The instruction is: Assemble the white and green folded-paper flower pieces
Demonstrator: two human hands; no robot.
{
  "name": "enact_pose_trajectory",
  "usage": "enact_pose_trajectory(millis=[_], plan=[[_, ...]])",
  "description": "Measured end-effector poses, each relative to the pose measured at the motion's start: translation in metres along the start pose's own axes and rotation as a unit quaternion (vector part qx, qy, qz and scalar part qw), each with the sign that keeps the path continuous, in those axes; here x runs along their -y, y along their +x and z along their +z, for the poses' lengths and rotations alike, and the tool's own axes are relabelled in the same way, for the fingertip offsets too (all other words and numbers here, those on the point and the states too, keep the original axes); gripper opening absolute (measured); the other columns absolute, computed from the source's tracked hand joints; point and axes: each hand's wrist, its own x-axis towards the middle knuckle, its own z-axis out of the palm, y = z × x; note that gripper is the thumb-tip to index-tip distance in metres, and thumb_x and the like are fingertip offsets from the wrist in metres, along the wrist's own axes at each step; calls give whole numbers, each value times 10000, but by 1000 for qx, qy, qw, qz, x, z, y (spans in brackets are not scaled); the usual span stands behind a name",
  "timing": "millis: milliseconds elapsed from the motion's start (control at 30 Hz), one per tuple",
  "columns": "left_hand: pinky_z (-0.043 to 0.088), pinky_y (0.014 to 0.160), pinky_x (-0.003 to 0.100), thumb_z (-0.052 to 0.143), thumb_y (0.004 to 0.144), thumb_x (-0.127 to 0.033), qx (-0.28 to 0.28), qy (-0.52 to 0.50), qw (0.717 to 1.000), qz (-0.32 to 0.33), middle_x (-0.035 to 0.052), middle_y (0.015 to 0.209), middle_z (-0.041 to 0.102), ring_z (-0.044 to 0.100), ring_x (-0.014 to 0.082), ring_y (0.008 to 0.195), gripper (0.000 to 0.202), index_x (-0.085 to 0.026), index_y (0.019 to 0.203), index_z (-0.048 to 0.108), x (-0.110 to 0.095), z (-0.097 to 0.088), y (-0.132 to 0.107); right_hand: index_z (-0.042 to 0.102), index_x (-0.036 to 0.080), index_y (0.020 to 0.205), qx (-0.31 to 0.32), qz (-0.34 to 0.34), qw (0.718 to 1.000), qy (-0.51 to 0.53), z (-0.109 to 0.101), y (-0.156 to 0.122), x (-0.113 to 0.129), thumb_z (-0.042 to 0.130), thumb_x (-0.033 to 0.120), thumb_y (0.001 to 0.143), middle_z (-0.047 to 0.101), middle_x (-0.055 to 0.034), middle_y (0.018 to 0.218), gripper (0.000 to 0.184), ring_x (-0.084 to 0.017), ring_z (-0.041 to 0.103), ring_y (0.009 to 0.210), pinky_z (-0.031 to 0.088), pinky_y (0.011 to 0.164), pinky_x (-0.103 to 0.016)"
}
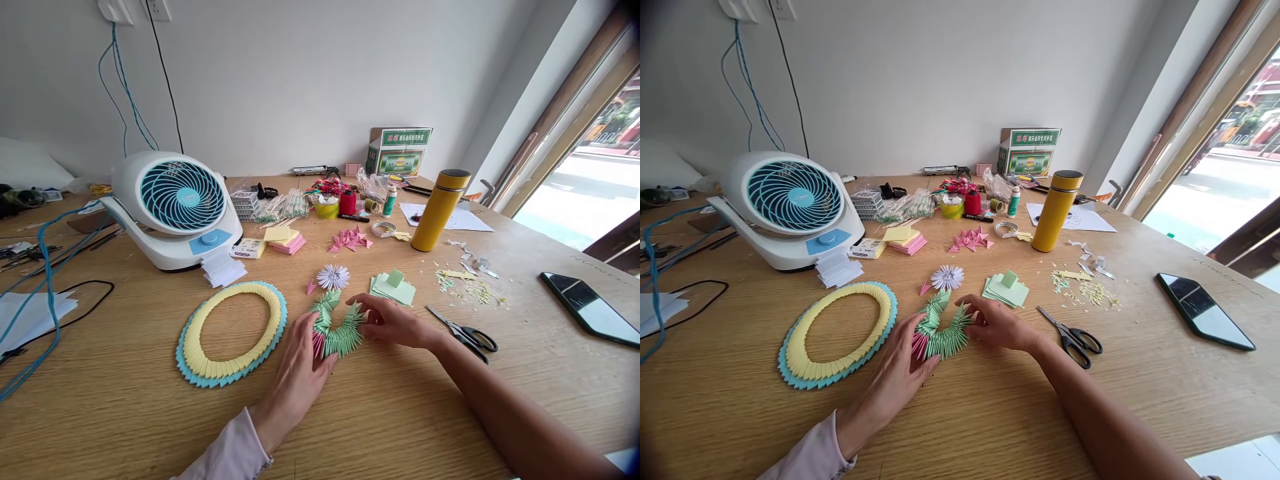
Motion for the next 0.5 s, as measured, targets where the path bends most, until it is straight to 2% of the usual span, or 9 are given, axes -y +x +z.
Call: enact_pose_trajectory(millis=[133,267,500], plan=[[434,1078,501,608,881,-276,-4,7,1000,3,144,1412,440,459,282,1329,586,-248,1399,335,-2,0,2,505,186,1312,-7,1,1000,-12,-3,-1,1,643,225,849,604,3,792,484,-133,549,659,411,555,-237],[398,1105,529,583,902,-411,-16,28,999,5,181,1442,405,403,305,1377,598,-214,1406,329,-5,-7,5,485,178,1345,-1,-1,1000,-14,-5,-1,3,642,237,852,606,-1,794,521,-139,549,664,422,572,-246],[380,1116,547,560,906,-496,21,36,999,22,202,1499,389,367,325,1413,643,-191,1421,326,-5,-8,15,499,176,1328,-1,3,1000,-2,-4,0,1,643,231,850,596,9,768,502,-147,571,682,437,587,-247]])
